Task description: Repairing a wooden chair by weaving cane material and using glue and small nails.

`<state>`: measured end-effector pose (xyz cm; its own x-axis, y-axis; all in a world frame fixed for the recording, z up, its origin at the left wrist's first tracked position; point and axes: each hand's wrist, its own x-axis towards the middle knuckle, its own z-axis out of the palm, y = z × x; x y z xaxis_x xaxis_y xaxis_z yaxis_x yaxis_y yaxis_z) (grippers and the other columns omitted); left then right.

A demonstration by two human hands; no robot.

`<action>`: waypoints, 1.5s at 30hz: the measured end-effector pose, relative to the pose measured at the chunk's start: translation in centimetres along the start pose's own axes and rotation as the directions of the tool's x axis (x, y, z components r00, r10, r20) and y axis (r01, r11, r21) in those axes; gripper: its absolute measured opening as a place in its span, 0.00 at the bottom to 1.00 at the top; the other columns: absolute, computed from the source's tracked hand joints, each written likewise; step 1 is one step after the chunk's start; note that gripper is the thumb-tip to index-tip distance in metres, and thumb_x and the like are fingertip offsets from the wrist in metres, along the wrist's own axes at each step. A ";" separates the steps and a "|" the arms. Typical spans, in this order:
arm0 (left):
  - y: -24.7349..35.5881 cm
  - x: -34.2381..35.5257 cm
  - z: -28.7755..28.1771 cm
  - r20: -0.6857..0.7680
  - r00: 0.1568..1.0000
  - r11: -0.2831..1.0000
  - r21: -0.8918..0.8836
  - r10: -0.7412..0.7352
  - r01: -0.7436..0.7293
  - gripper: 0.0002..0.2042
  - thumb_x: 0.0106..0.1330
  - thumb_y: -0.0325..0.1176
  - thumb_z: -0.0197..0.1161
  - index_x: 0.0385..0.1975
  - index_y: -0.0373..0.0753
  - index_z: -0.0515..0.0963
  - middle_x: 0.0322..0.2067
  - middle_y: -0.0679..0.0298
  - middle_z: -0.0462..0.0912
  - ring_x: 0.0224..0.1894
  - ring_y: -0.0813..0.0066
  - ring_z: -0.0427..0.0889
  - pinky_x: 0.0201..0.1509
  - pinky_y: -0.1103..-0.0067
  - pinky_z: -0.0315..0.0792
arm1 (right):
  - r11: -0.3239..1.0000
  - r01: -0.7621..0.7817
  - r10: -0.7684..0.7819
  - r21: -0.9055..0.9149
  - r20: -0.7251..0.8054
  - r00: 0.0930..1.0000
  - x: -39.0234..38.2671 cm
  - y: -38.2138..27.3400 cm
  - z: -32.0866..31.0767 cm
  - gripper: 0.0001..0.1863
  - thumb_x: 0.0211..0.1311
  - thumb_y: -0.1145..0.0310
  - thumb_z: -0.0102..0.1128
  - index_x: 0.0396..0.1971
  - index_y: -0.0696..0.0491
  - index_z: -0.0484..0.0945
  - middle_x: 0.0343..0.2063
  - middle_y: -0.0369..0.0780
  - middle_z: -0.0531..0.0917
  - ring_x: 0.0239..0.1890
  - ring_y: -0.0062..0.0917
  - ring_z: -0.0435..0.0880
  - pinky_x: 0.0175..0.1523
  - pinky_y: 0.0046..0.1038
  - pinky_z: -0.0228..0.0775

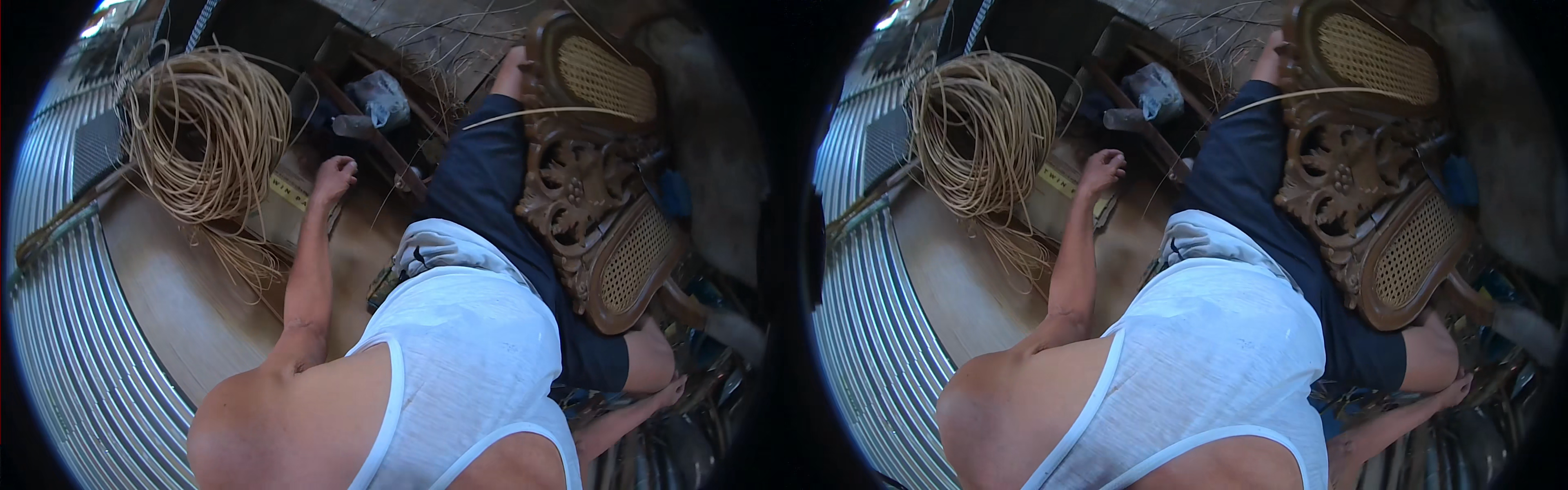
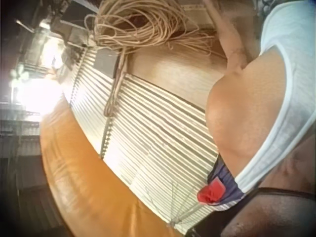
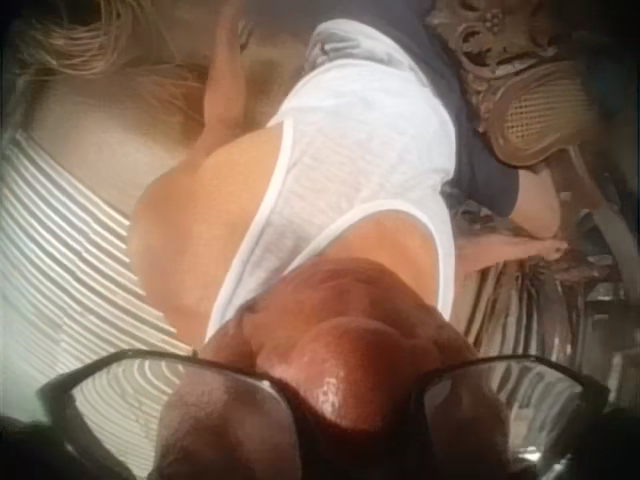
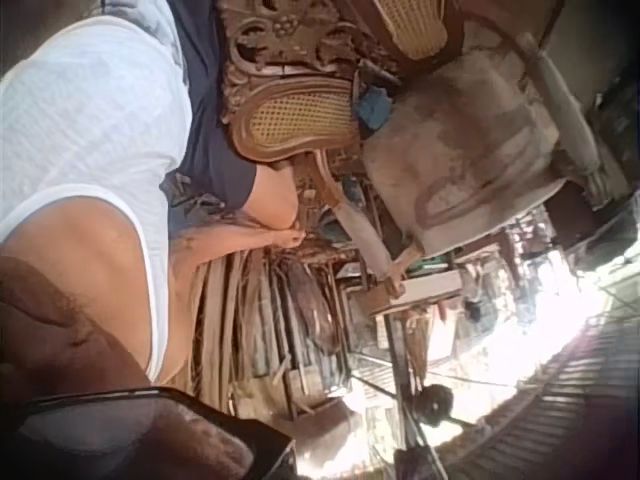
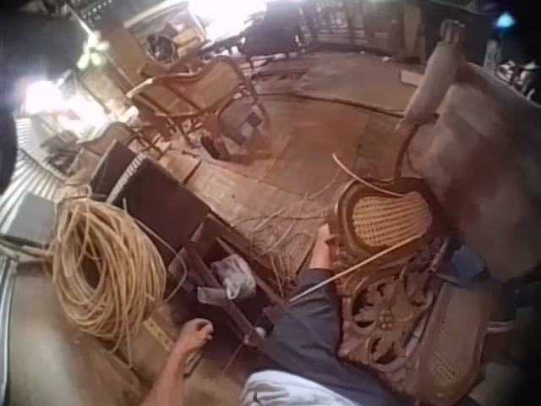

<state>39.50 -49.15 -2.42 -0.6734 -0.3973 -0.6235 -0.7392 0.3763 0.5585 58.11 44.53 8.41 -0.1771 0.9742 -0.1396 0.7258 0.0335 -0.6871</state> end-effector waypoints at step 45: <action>19.7 -20.6 0.2 -0.231 0.792 0.746 0.553 0.565 -0.370 0.11 0.53 0.30 0.68 0.32 0.33 0.76 0.27 0.60 0.77 0.29 0.69 0.76 0.36 0.74 0.72 | 0.692 0.272 -0.682 0.668 0.482 0.550 -32.4 -16.6 14.0 0.11 0.78 0.65 0.50 0.49 0.54 0.77 0.28 0.34 0.81 0.32 0.16 0.80 0.41 0.21 0.75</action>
<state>38.79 -33.39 21.38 -0.9538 -0.2957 -0.0522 -0.2951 0.8911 0.3448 42.49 9.28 14.41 -0.9127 0.4057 0.0479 0.0099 0.1392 -0.9902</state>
